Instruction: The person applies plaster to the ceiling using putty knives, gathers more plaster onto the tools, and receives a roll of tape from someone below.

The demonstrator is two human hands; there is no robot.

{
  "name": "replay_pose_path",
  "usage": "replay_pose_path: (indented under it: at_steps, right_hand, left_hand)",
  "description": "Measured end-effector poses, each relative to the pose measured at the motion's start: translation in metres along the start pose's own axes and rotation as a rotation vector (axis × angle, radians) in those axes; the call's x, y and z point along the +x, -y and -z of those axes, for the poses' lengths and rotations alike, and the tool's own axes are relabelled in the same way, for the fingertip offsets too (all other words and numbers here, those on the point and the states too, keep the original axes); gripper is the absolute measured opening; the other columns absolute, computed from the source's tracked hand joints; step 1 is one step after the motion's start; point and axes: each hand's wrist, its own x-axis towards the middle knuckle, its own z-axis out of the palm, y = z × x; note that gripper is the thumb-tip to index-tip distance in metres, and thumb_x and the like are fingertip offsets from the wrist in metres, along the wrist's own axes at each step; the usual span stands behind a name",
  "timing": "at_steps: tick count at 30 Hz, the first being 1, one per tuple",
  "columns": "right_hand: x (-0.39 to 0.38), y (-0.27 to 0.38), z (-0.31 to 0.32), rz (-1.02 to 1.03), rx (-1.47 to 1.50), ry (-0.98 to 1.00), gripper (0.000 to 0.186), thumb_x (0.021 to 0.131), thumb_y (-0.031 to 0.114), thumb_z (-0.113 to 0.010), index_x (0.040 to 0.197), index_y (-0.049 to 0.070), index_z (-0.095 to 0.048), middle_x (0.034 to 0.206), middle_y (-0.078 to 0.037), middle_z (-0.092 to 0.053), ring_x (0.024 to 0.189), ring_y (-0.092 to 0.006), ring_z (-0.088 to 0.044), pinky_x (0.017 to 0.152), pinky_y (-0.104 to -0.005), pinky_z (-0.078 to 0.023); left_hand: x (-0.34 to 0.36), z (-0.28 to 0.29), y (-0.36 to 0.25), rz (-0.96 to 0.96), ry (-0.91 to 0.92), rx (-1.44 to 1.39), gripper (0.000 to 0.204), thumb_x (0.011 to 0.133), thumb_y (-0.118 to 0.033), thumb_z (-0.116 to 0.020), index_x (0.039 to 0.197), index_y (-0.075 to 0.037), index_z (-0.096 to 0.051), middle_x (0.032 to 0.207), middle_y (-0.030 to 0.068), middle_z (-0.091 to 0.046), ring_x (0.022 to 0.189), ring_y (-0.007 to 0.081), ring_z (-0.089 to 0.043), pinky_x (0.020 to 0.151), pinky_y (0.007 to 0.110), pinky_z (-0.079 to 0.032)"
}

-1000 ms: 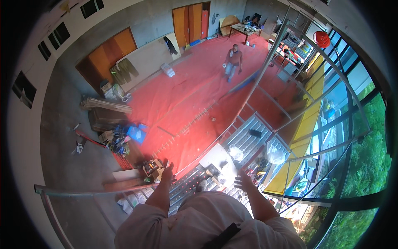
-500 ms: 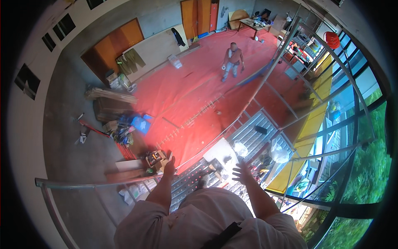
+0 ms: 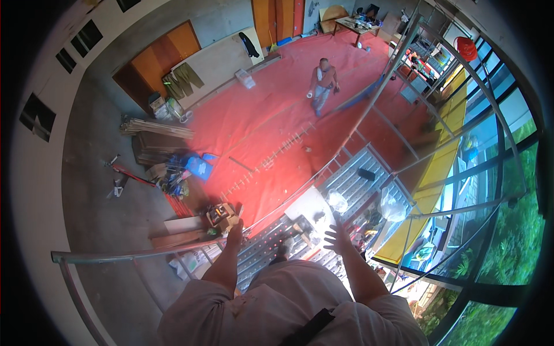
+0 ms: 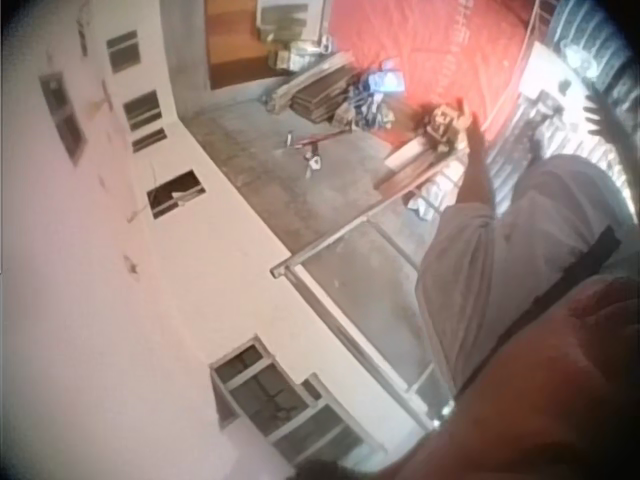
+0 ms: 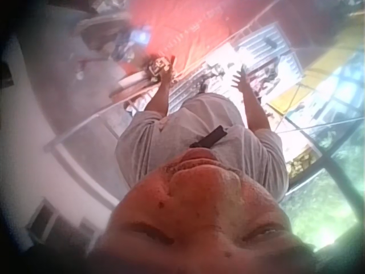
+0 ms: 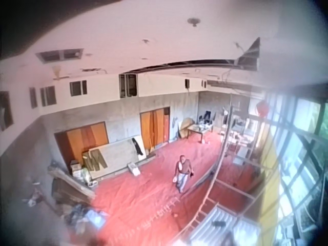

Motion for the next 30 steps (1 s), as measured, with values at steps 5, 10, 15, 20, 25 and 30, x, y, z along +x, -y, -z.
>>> replay_pose_path:
  at_steps: [5, 10, 15, 20, 25, 30]
  right_hand:
    - [-0.001, -0.001, 0.011, 0.001, 0.068, -0.061, 0.084, 0.090, 0.072, -0.043, 0.148, 0.012, -0.033, 0.144, -0.019, -0.041, 0.132, -0.0448, -0.039, 0.099, -0.0685, -0.037]
    - [-0.004, 0.011, 0.016, 0.066, 0.127, -0.024, 0.083, 0.091, 0.072, -0.039, 0.151, 0.016, -0.027, 0.149, -0.018, -0.037, 0.136, -0.0434, -0.035, 0.101, -0.0693, -0.033]
    - [0.005, 0.073, 0.024, 0.253, 0.239, 0.084, 0.102, 0.082, 0.082, -0.044, 0.156, 0.018, -0.016, 0.158, -0.017, -0.023, 0.142, -0.0457, -0.023, 0.106, -0.0694, -0.024]
    - [0.035, 0.172, 0.050, 0.532, 0.457, 0.070, 0.105, 0.079, 0.084, -0.044, 0.157, 0.023, -0.009, 0.161, -0.016, -0.011, 0.146, -0.0486, -0.007, 0.106, -0.0741, -0.017]
    - [0.074, 0.174, 0.109, 0.504, 0.704, -0.152, 0.098, 0.084, 0.083, -0.036, 0.155, 0.019, -0.021, 0.156, -0.020, -0.027, 0.143, -0.0425, -0.026, 0.108, -0.0662, -0.029]
    - [0.130, -0.013, 0.144, 0.618, 0.152, -0.095, 0.042, 0.099, 0.038, -0.053, 0.128, 0.008, -0.057, 0.120, -0.011, -0.062, 0.107, -0.0238, -0.062, 0.092, -0.0386, -0.051]
  left_hand:
    - [0.006, -0.016, 0.006, -0.063, 0.031, 0.112, 0.054, 0.094, -0.061, -0.049, 0.088, -0.008, -0.057, 0.062, 0.0037, -0.049, 0.048, 0.0152, -0.048, 0.046, 0.031, -0.039]
    - [0.032, -0.026, 0.025, -0.135, 0.117, 0.148, 0.054, 0.096, -0.059, -0.049, 0.099, -0.006, -0.060, 0.070, 0.0053, -0.053, 0.065, 0.0192, -0.057, 0.061, 0.034, -0.046]
    - [0.045, -0.126, -0.023, -0.241, 0.170, 0.389, 0.073, 0.093, -0.061, -0.054, 0.143, -0.008, -0.045, 0.121, 0.0147, -0.061, 0.106, 0.0212, -0.060, 0.085, 0.033, -0.050]
    - [0.030, -0.312, -0.121, -0.299, 0.510, -0.110, 0.077, 0.096, -0.059, -0.049, 0.154, -0.017, -0.023, 0.156, 0.0076, -0.030, 0.136, 0.0329, -0.040, 0.100, 0.054, -0.042]
    - [0.002, -0.466, -0.087, -1.102, 0.191, 0.059, 0.083, 0.089, -0.042, -0.068, 0.150, -0.004, -0.027, 0.149, 0.0221, -0.035, 0.128, 0.0348, -0.049, 0.102, 0.043, -0.043]
    - [-0.044, -0.450, 0.098, -0.991, 0.350, 0.510, 0.069, 0.083, -0.036, -0.075, 0.135, -0.002, -0.044, 0.129, 0.0232, -0.050, 0.118, 0.0400, -0.052, 0.099, 0.044, -0.045]
